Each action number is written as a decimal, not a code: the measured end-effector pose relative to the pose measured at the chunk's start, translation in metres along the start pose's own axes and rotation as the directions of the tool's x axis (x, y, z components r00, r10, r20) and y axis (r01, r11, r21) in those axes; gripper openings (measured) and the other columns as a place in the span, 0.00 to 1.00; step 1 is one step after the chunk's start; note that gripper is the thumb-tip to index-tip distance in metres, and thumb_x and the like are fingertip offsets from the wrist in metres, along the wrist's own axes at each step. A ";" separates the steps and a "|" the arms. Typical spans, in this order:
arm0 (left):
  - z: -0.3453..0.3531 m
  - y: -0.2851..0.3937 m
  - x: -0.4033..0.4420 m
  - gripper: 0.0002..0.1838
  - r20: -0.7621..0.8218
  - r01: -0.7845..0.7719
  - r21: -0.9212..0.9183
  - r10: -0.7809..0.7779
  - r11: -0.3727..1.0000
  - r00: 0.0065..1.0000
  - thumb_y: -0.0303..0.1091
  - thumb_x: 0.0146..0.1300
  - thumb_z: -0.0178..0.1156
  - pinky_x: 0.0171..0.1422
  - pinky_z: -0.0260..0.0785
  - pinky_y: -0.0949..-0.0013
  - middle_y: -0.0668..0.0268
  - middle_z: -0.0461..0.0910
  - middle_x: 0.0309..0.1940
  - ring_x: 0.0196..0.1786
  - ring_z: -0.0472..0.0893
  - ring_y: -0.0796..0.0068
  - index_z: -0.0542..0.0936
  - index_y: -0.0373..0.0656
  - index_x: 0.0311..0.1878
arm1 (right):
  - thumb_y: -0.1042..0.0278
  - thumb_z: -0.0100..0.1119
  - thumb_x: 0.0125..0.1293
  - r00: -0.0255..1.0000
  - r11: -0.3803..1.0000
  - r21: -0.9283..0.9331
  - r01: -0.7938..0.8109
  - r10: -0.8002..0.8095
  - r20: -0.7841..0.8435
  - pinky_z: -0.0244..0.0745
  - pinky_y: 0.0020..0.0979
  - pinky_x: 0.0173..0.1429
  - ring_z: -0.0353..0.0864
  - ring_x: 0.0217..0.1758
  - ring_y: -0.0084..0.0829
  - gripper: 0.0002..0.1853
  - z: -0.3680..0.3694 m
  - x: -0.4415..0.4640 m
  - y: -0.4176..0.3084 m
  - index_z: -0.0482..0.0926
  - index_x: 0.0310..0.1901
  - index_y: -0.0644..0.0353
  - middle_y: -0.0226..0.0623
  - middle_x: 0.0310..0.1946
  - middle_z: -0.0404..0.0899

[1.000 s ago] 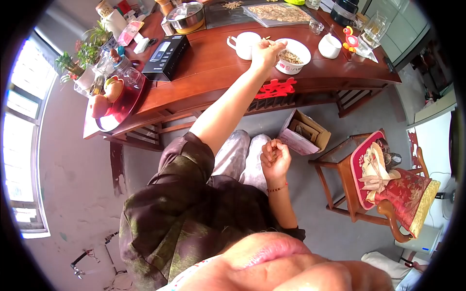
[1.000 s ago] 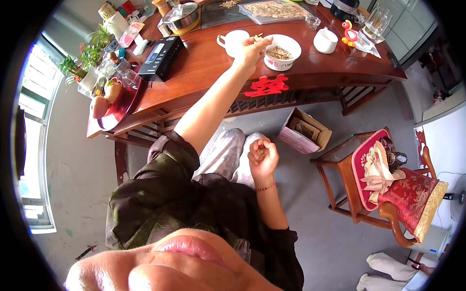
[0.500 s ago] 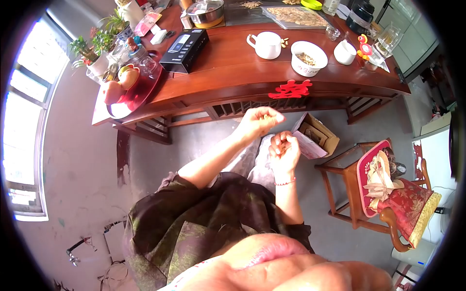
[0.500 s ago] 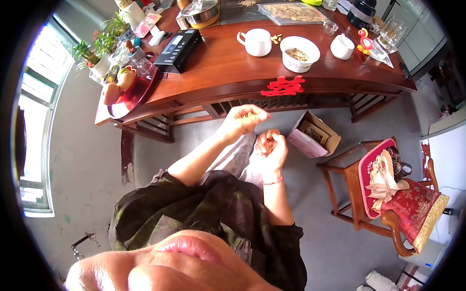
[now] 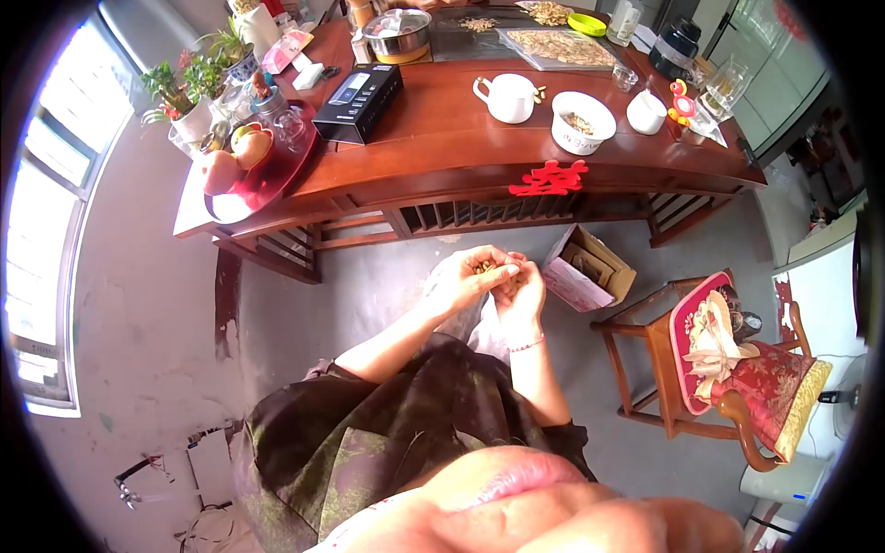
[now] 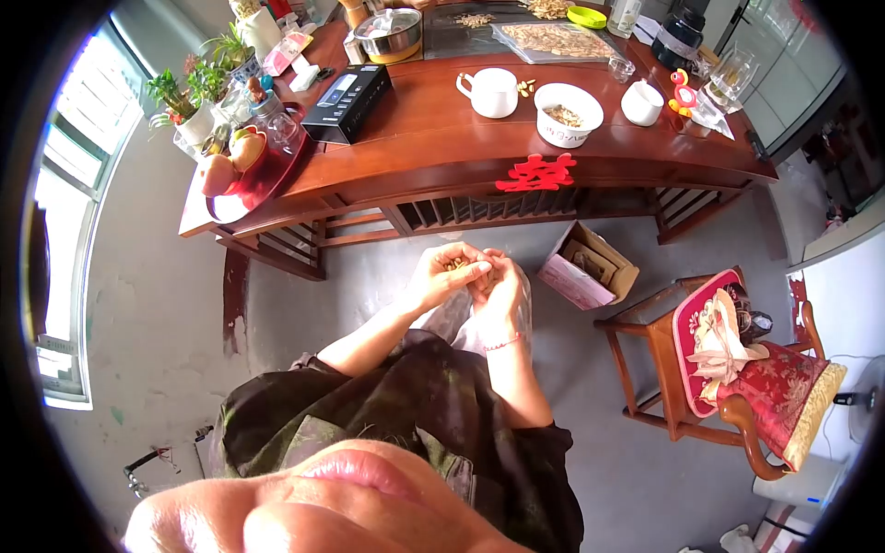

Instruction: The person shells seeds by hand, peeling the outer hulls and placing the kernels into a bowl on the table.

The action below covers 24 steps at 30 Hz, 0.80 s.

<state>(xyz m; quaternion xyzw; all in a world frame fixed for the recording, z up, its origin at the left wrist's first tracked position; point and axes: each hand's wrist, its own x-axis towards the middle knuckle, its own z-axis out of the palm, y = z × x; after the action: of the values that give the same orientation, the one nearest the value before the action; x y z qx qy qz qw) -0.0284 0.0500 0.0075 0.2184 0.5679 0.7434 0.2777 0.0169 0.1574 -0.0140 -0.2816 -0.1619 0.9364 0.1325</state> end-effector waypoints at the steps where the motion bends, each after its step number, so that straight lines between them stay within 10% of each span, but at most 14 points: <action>1: 0.000 0.003 -0.002 0.07 0.000 0.034 -0.058 -0.034 0.998 0.999 0.29 0.65 0.61 0.39 0.75 0.74 0.62 0.82 0.29 0.32 0.81 0.77 0.78 0.33 0.39 | 0.67 0.46 0.65 0.998 0.999 0.013 -0.043 0.042 0.039 0.61 0.22 0.19 0.70 0.18 0.24 0.09 -0.008 0.004 0.002 0.74 0.39 0.62 0.33 0.27 0.78; 9: -0.015 -0.004 -0.022 0.11 -0.047 -0.043 0.430 0.070 0.902 0.996 0.33 0.61 0.65 0.43 0.73 0.72 0.65 0.84 0.32 0.36 0.81 0.77 0.81 0.38 0.44 | 0.82 0.38 0.62 0.943 0.967 0.185 -0.175 0.111 0.313 0.71 0.36 0.66 0.75 0.58 0.40 0.19 -0.035 0.018 0.010 0.69 0.55 0.73 0.51 0.52 0.75; 24: -0.006 -0.006 -0.028 0.10 -0.089 -0.122 0.732 0.272 0.670 0.958 0.33 0.60 0.62 0.41 0.74 0.65 0.55 0.83 0.32 0.37 0.84 0.60 0.81 0.40 0.42 | 0.70 0.40 0.71 0.933 0.982 0.123 -0.140 0.089 0.348 0.61 0.40 0.72 0.68 0.65 0.44 0.20 -0.008 -0.003 0.020 0.65 0.60 0.73 0.54 0.59 0.70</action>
<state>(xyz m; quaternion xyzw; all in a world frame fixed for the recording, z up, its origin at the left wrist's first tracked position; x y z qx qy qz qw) -0.0106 0.0284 -0.0006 0.2975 0.8099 0.5045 0.0320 0.0207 0.1402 -0.0262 -0.1135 -0.0967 0.9865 0.0678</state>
